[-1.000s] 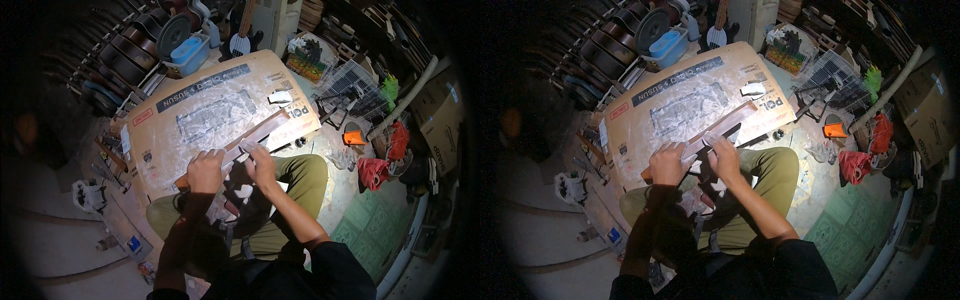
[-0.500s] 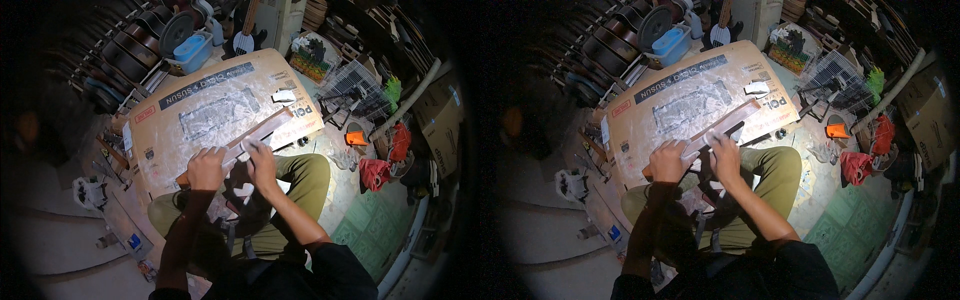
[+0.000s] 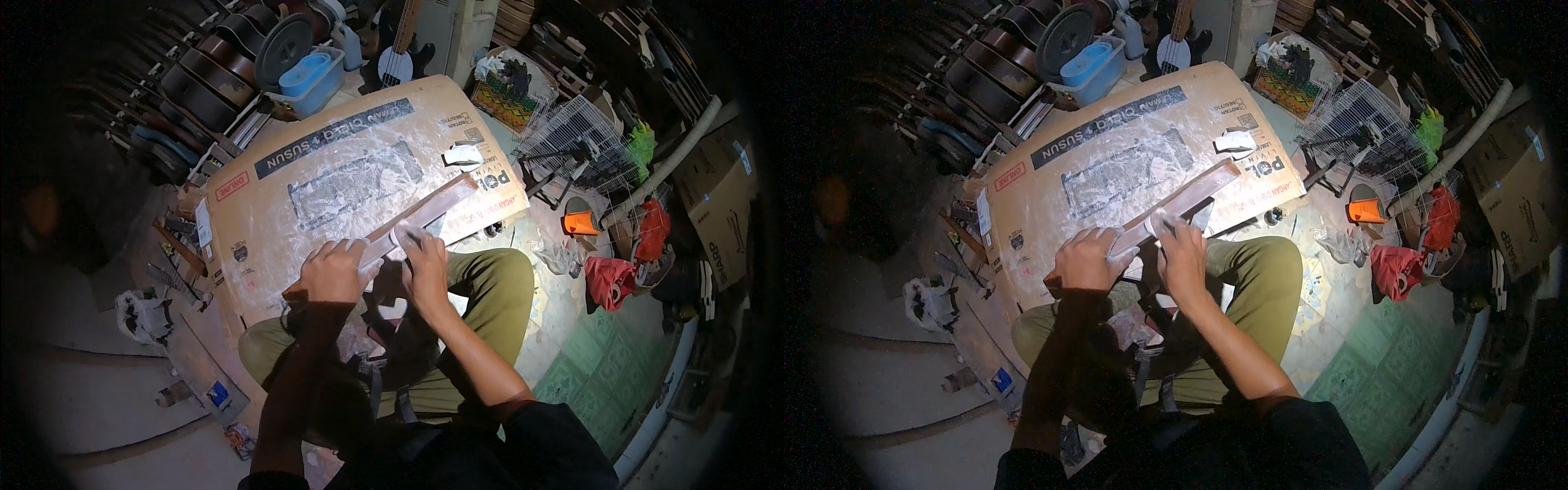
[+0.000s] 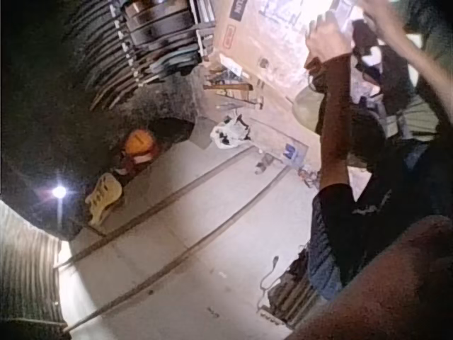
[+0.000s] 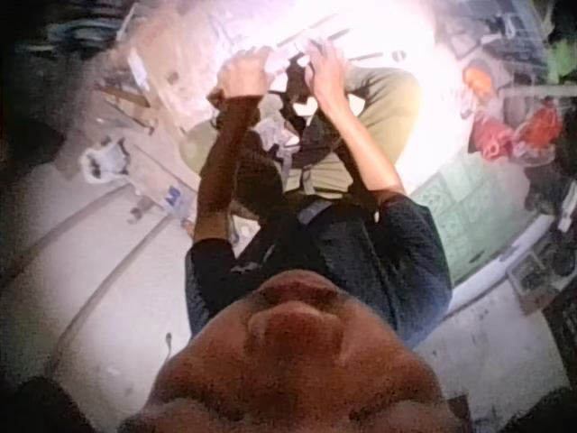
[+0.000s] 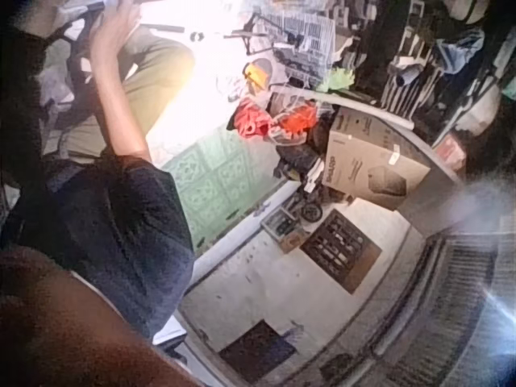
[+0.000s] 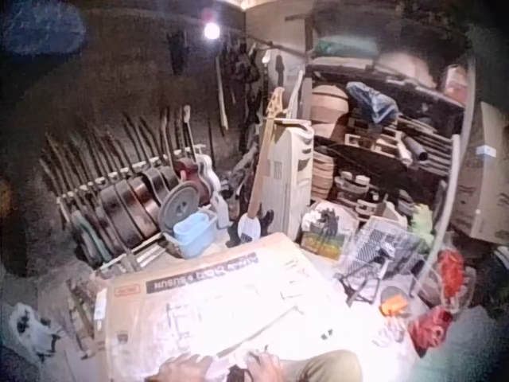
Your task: The person sands the sides and edges of a guitar body using a sanding block.
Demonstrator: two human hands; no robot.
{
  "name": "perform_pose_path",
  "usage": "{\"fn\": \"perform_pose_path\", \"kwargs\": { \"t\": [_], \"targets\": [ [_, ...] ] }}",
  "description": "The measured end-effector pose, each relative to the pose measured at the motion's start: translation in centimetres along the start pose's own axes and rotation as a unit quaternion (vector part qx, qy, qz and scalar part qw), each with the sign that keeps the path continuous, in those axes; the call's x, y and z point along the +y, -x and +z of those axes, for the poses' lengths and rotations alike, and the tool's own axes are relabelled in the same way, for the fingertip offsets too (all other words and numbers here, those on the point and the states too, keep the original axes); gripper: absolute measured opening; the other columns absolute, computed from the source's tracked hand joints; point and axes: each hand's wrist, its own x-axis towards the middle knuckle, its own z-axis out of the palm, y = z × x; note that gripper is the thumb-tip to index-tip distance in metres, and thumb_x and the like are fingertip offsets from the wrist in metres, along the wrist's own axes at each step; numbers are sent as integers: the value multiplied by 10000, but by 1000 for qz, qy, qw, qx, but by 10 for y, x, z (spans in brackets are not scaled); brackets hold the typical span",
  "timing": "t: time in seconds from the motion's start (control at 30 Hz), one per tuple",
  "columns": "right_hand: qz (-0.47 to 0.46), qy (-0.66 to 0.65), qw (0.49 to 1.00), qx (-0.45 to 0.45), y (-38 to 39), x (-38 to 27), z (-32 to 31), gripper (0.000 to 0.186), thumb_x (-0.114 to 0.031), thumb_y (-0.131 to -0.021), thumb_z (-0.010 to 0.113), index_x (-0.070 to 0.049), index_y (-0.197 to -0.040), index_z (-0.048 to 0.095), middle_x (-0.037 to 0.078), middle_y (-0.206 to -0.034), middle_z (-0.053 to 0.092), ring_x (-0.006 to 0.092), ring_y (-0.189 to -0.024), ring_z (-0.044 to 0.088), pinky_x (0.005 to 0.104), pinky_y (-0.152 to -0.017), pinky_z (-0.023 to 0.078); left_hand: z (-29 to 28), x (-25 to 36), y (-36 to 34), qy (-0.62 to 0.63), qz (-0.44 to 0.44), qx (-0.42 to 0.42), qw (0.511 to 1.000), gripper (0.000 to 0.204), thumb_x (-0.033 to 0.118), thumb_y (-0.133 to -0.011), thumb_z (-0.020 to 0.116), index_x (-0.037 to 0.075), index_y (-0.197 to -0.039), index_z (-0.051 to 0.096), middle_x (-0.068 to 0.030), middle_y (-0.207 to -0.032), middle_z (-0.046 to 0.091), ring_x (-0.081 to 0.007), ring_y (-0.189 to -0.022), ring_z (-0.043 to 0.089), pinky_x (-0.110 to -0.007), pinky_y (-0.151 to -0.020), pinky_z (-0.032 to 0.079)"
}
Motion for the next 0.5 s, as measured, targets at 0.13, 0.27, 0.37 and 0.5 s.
{"fn": "perform_pose_path", "kwargs": {
  "t": [0.13,0.27,0.37,0.5],
  "targets": [
    [15,27,1000,-4,6,0,-1,631,82,-708,640,-99,-1313,640,131,-1271,592,346,-1103,538,418,-934,431,2,-3,-1,7,5,12,1000,365,288,-676,847,112,-971,726,-97,-903,710,-306,-877,683,-428,-757,538],
    [1,6,1000,-9,7,-3,0,613,49,-730,650,-108,-1322,628,118,-1277,582,340,-1103,532,440,-894,417,3,-6,-3,4,1,7,1000,383,275,-663,856,108,-983,728,-96,-891,713,-304,-878,684,-421,-755,539],
    [22,37,999,-16,0,-1,2,648,85,-710,639,-109,-1328,627,117,-1267,591,342,-1101,531,425,-959,409,3,-6,-3,-3,15,21,1000,397,271,-654,863,103,-987,726,-97,-884,711,-307,-872,683,-417,-754,537],
    [19,15,1000,-16,-2,-1,3,633,48,-728,663,-123,-1335,608,98,-1290,569,340,-1107,519,451,-898,411,12,-14,-3,16,3,11,1000,400,277,-658,864,94,-983,722,-108,-898,704,-313,-863,678,-419,-746,531]
  ]
}}
